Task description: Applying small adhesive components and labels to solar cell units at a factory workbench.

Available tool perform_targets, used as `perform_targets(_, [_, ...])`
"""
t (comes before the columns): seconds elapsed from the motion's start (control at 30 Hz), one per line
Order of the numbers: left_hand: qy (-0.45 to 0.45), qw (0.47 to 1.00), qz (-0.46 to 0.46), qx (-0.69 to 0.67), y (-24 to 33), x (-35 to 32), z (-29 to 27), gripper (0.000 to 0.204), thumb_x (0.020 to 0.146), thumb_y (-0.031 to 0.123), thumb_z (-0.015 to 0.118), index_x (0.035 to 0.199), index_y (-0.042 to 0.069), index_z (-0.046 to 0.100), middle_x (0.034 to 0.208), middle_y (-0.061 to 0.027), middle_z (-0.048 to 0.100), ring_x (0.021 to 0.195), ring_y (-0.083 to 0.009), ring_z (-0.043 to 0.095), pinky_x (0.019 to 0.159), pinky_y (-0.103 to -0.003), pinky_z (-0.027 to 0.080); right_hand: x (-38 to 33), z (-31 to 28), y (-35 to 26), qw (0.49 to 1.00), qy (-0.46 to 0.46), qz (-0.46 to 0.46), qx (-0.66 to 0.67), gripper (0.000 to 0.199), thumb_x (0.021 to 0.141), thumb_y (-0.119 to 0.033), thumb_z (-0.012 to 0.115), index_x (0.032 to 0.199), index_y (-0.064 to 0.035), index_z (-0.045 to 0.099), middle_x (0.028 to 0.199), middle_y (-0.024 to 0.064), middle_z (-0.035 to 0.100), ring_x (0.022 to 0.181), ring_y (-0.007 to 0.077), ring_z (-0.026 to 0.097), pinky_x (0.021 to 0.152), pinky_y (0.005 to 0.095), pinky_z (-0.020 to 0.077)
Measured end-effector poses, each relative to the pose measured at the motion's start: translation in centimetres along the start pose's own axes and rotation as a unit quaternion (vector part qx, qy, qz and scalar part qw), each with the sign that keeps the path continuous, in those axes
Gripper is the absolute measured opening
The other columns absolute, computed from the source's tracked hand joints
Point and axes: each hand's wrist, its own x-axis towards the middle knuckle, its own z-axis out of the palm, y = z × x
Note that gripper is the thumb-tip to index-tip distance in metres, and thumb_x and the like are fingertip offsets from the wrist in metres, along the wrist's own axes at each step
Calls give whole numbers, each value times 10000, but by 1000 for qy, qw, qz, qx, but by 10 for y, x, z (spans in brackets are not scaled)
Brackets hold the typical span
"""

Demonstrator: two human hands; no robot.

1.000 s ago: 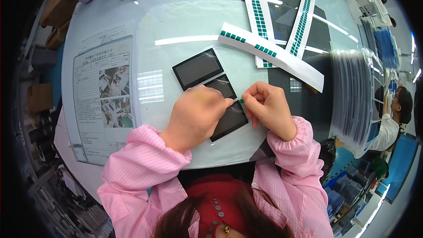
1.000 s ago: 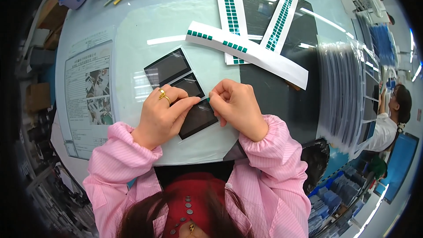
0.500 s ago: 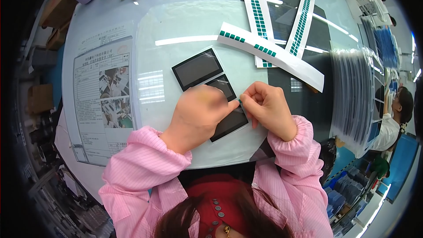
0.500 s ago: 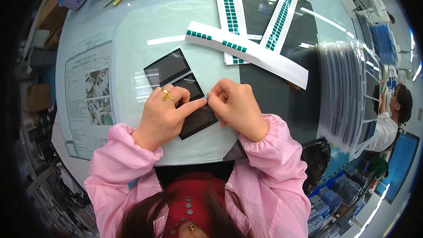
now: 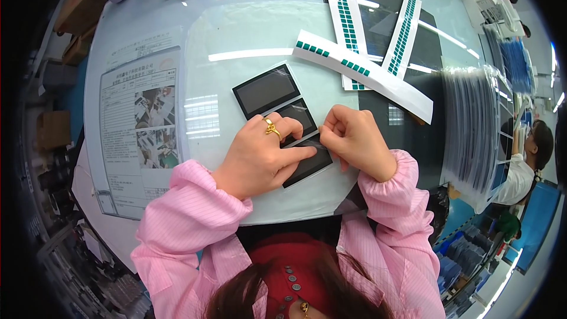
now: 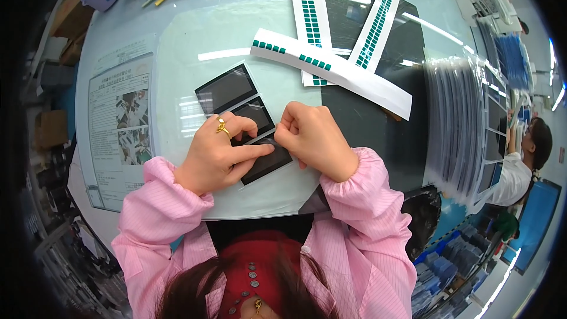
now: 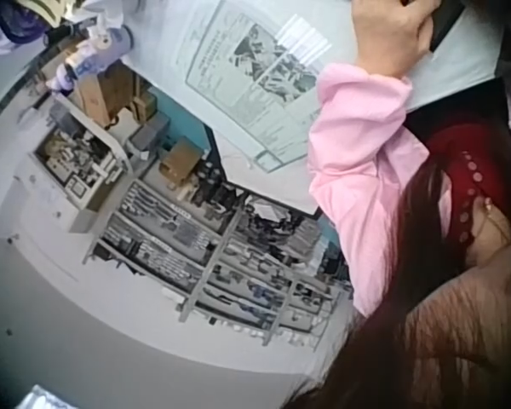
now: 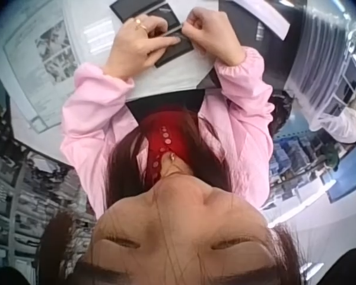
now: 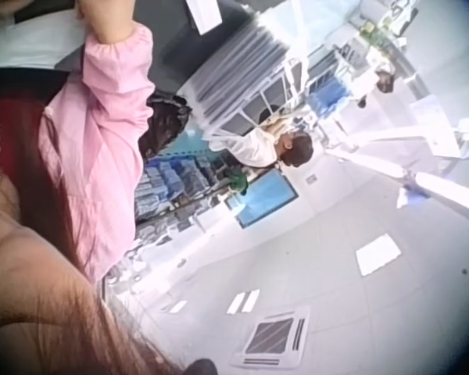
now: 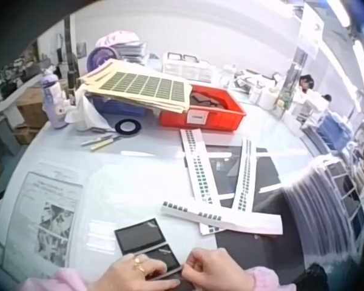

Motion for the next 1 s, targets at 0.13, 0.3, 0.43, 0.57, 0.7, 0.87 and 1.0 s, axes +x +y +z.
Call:
perform_targets(0.13, [4,1000,2,8,-2,0,2,281,687,88,730,937,211,762,936,-6,563,754,-183,529,661,-327,438,-3,-5,11,998,-20,-39,32,131,897,-48,637,808,26,574,556,22,588,415,71,552,359,221,388])
perform_targets(0.3, [5,1000,3,15,-1,1,2,284,708,99,736,962,224,762,953,-13,560,798,-196,534,698,-337,435,-5,-6,17,997,-27,-64,20,129,917,-53,637,830,22,578,571,9,590,423,57,540,367,211,377])
perform_targets(0.43, [5,998,1,55,1,0,3,280,735,144,734,1004,219,737,972,6,549,880,-188,534,744,-340,372,-8,-8,11,999,-1,-40,23,168,871,-89,720,820,6,591,602,10,586,468,61,529,407,232,378])
perform_targets(0.57, [-1,997,-11,77,4,2,5,325,756,144,730,1073,215,721,974,18,547,881,-181,522,735,-334,339,-5,-17,25,937,101,-265,-205,314,761,-201,830,849,-25,585,719,31,577,600,143,542,521,297,418])
perform_targets(0.7, [-1,997,-23,67,4,3,4,320,761,130,718,1074,199,719,975,14,544,876,-181,526,730,-336,348,-7,-5,31,890,144,-310,-302,500,656,-369,850,906,-70,538,845,62,537,780,279,503,698,372,398])
perform_targets(0.87, [38,997,-58,23,-3,0,5,336,822,-30,651,1130,100,682,938,-47,593,843,-216,576,738,-334,436,2,2,39,871,216,-286,-336,416,721,-357,815,846,-98,515,821,44,508,764,250,493,671,373,349])
perform_targets(1.0, [89,991,-92,-31,-6,3,6,322,855,-94,587,1138,48,646,939,-82,602,818,-240,601,698,-322,475,1,4,37,883,223,-271,-311,464,698,-360,838,879,-70,523,836,56,512,775,269,496,673,369,351])
